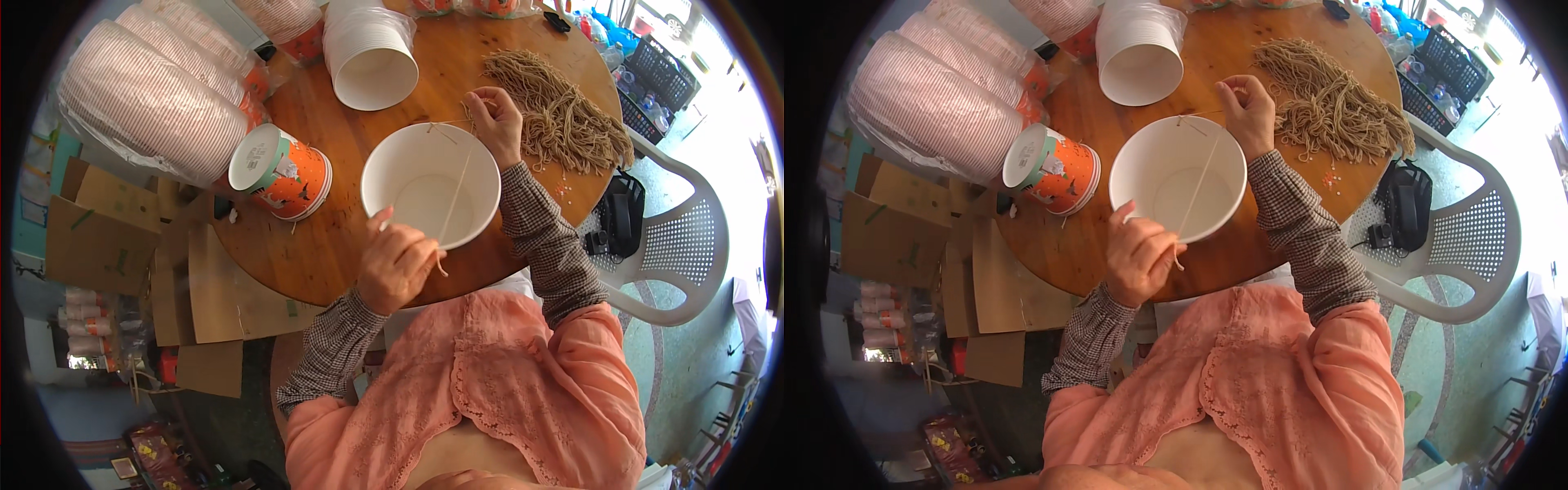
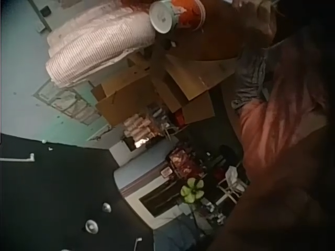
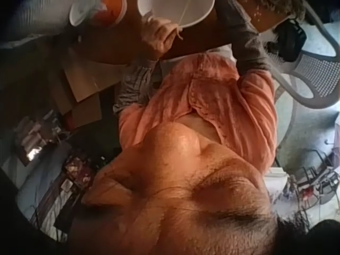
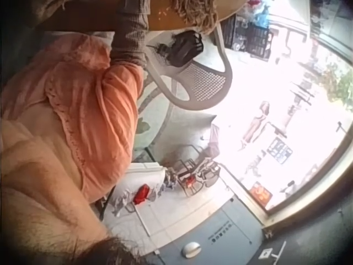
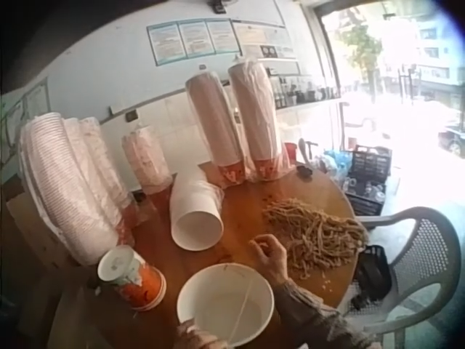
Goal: Threading twine through small decorative buckets to create handles.
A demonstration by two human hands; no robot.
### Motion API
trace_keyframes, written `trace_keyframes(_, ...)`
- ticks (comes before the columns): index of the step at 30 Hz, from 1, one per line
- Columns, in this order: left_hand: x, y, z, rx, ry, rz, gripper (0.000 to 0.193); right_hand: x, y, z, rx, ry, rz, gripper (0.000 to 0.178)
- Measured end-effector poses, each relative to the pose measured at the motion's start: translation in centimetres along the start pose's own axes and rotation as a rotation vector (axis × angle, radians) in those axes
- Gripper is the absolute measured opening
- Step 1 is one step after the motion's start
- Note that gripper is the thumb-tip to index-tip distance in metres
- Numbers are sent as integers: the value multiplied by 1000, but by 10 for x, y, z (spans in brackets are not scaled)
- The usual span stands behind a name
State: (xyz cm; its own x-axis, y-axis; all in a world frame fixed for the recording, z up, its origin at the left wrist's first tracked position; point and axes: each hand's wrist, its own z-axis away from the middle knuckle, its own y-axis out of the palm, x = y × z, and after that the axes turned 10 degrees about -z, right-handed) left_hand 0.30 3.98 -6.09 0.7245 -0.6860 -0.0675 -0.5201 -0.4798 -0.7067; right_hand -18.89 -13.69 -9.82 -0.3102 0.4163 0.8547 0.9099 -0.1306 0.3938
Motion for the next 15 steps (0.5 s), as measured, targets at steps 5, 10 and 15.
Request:
trace_keyframes(5,46,-1,8,-51,-103,-138,15,24,-18,37,283,-13,121,27)
trace_keyframes(10,52,-10,-4,25,-123,-104,21,56,-37,116,1000,-575,652,38)
trace_keyframes(15,22,-8,-48,50,-95,-219,30,48,-43,122,903,-528,705,34)
